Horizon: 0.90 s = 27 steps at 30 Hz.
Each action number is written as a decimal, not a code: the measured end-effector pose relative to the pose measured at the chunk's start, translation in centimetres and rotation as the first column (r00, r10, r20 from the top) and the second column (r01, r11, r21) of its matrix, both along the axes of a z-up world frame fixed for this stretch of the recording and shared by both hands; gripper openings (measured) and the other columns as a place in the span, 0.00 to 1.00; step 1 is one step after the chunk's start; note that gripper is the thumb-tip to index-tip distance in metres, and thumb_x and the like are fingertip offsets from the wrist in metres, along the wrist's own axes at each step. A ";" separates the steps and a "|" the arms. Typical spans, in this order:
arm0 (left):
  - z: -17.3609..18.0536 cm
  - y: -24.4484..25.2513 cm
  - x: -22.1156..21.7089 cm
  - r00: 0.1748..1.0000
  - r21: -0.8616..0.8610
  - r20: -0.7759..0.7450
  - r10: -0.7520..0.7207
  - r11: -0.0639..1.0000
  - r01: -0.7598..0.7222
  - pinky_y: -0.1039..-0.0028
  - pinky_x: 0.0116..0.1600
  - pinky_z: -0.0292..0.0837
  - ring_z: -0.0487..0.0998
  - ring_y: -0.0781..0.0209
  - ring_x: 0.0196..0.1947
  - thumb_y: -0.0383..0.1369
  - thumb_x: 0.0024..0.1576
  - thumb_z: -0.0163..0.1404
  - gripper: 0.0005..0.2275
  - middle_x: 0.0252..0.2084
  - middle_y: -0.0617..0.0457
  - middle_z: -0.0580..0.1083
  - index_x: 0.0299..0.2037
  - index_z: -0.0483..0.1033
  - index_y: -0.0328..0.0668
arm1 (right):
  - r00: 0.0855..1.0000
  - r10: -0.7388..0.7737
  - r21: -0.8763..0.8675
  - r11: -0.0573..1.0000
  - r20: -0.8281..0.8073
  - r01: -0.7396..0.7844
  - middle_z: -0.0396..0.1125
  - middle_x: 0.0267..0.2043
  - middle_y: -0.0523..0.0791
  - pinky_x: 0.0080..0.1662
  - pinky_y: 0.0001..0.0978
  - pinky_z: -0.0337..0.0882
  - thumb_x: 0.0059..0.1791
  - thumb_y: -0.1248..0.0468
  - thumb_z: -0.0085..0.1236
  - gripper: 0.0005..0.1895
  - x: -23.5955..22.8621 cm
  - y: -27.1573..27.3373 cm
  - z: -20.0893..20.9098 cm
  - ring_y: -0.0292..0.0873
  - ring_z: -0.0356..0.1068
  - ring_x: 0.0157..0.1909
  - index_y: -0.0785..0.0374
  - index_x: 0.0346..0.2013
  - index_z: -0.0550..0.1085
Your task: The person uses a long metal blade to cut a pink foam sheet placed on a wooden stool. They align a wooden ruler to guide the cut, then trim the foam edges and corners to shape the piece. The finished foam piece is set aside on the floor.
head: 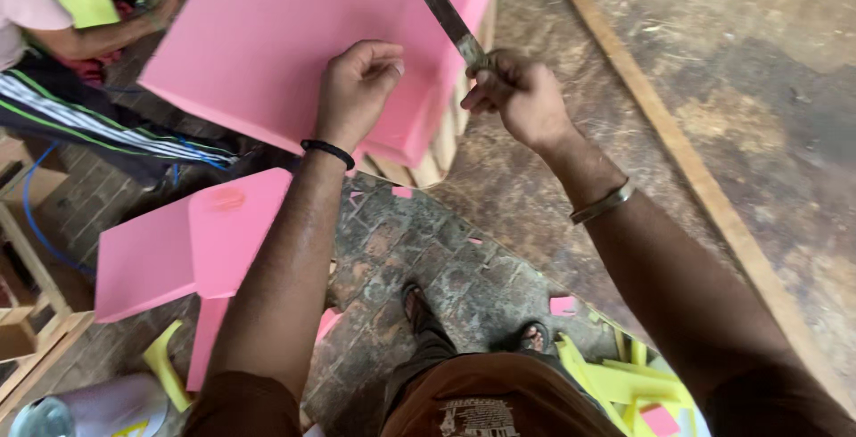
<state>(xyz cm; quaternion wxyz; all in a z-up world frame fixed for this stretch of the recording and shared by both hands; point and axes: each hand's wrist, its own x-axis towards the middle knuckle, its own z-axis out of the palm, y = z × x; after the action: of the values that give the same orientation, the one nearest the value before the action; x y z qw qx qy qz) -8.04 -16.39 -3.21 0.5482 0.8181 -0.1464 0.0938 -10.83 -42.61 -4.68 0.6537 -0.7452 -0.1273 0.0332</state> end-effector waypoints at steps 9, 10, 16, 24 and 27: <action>-2.0 19.3 3.8 0.806 0.495 0.210 0.554 0.650 -0.576 0.50 0.71 0.59 0.65 0.48 0.69 0.43 0.52 0.61 0.22 0.66 0.45 0.69 0.56 0.76 0.47 | 0.999 0.042 -0.291 0.956 0.031 -0.032 0.75 0.30 0.45 0.34 0.27 0.74 0.59 0.69 0.46 0.09 8.1 15.2 4.7 0.35 0.73 0.30 0.67 0.41 0.76; -2.1 19.9 4.4 0.755 0.524 0.178 0.631 0.588 -0.616 0.41 0.69 0.48 0.56 0.44 0.72 0.48 0.50 0.62 0.27 0.70 0.42 0.63 0.59 0.74 0.49 | 1.000 -0.003 -0.275 0.961 -0.028 -0.005 0.74 0.28 0.45 0.32 0.28 0.71 0.59 0.68 0.46 0.09 8.4 15.4 4.7 0.35 0.71 0.27 0.65 0.42 0.76; -3.3 20.0 6.3 0.723 0.597 0.083 0.686 0.546 -0.588 0.30 0.72 0.31 0.43 0.47 0.77 0.59 0.49 0.59 0.35 0.76 0.44 0.52 0.66 0.68 0.58 | 0.985 -0.050 -0.061 0.997 -0.168 0.040 0.73 0.29 0.46 0.30 0.28 0.69 0.57 0.69 0.45 0.10 7.2 14.5 4.6 0.36 0.68 0.24 0.67 0.42 0.76; -3.3 20.6 10.3 0.855 0.530 0.157 0.495 0.688 -0.496 0.38 0.75 0.34 0.49 0.51 0.76 0.53 0.51 0.62 0.27 0.74 0.50 0.59 0.61 0.75 0.60 | 0.962 -0.147 -0.241 0.966 -0.230 0.090 0.70 0.28 0.48 0.32 0.34 0.69 0.56 0.67 0.46 0.11 2.7 14.8 4.9 0.41 0.69 0.27 0.71 0.43 0.76; -3.5 20.0 11.8 0.858 0.500 0.154 0.489 0.710 -0.495 0.43 0.77 0.36 0.52 0.55 0.76 0.51 0.52 0.61 0.24 0.74 0.56 0.62 0.59 0.76 0.61 | 0.966 -0.142 -0.147 0.983 -0.217 0.111 0.69 0.30 0.47 0.33 0.33 0.70 0.55 0.68 0.45 0.11 2.7 14.3 4.0 0.40 0.68 0.29 0.71 0.44 0.76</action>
<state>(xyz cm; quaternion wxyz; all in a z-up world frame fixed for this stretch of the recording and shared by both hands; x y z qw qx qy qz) 3.72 3.61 -6.68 0.2587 0.9441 0.0539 0.1970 -8.13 -28.35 -0.71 0.6134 -0.7853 -0.0015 0.0844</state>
